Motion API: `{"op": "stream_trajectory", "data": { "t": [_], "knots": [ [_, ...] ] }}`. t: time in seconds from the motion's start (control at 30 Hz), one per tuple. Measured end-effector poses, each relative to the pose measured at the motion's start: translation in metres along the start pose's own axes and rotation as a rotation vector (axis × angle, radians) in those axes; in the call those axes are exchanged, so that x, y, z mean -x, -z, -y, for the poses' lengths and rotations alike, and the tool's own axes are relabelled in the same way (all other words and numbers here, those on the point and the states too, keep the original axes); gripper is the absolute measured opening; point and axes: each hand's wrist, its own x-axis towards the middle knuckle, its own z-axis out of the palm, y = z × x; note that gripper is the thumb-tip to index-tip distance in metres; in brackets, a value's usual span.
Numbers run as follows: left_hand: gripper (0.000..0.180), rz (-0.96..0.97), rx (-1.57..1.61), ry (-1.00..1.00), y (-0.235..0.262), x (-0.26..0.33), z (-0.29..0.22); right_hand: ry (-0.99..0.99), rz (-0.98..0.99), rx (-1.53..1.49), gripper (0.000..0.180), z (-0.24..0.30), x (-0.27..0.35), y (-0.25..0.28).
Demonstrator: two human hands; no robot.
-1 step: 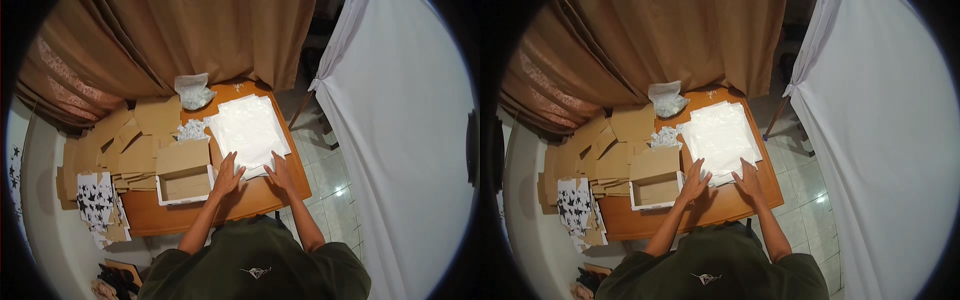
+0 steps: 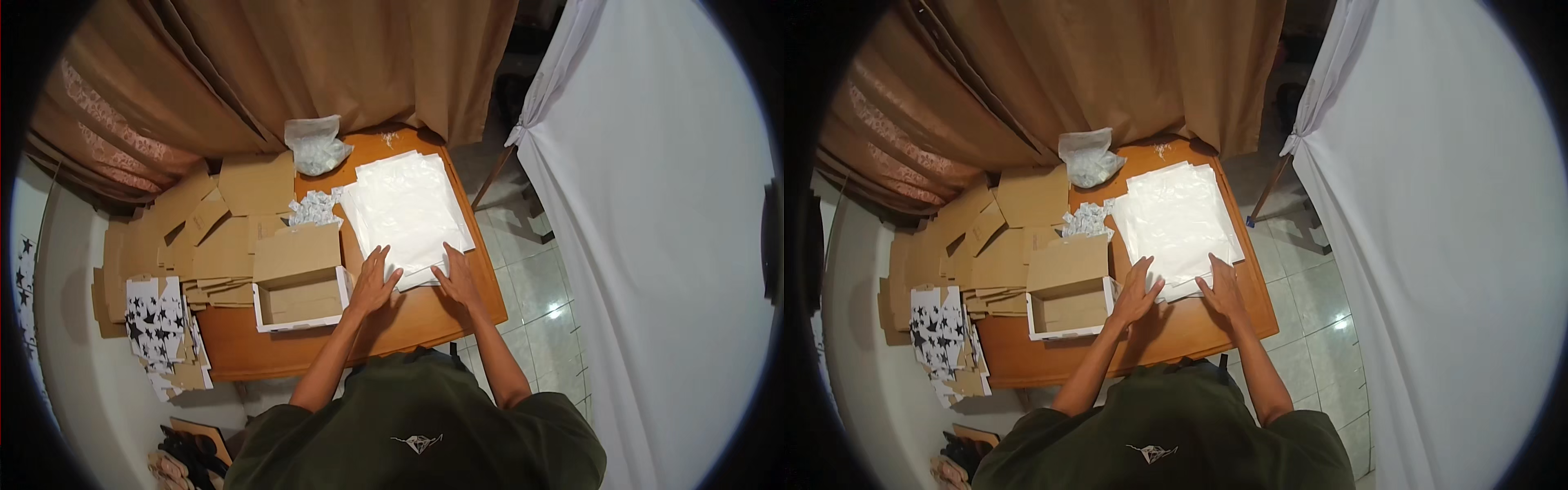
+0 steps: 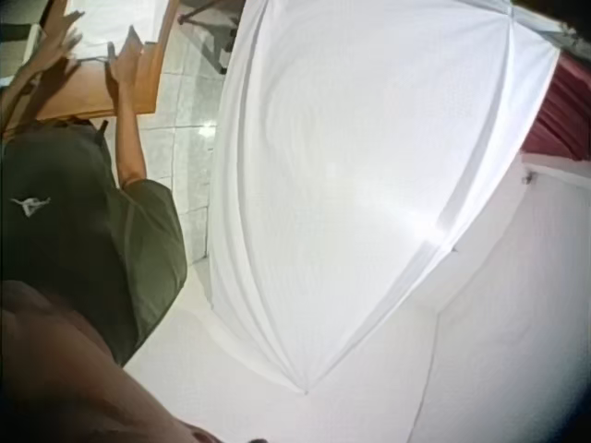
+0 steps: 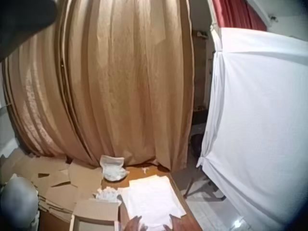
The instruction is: The recorder folds flat cardboard pieces into completed shoe boxes, places tissue paper inside, and organizes them in a workshop setting.
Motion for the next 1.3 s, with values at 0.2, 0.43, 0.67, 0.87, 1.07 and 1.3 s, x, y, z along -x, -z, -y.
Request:
{"op": "stream_trajectory", "data": {
  "t": [0.2, 0.43, 0.67, 0.87, 1.07, 1.3],
  "knots": [
    [0.042, 0.080, -0.093, -0.003, -0.051, -0.057, 0.017, 0.050, 0.049, 0.066, 0.064, -0.055, -0.042, 0.002],
    [0.047, 0.145, -0.314, 0.018, -0.088, -0.084, 0.024, -0.002, 0.240, 0.199, 0.059, -0.067, -0.065, -0.006],
    [0.041, 0.077, -0.486, 0.003, -0.114, -0.079, 0.033, -0.043, 0.358, 0.290, 0.057, -0.068, -0.070, -0.008],
    [0.026, -0.081, -0.426, -0.054, -0.113, -0.085, 0.036, -0.037, 0.249, 0.207, 0.056, -0.060, -0.073, 0.000],
    [0.014, -0.223, -0.248, 0.036, -0.061, -0.112, 0.000, -0.051, -0.188, -0.174, 0.054, -0.024, -0.086, 0.042],
    [0.014, -0.267, -0.114, -0.131, 0.054, -0.097, -0.058, -0.571, -0.217, -0.791, 0.072, -0.031, -0.100, 0.042]
  ]
}}
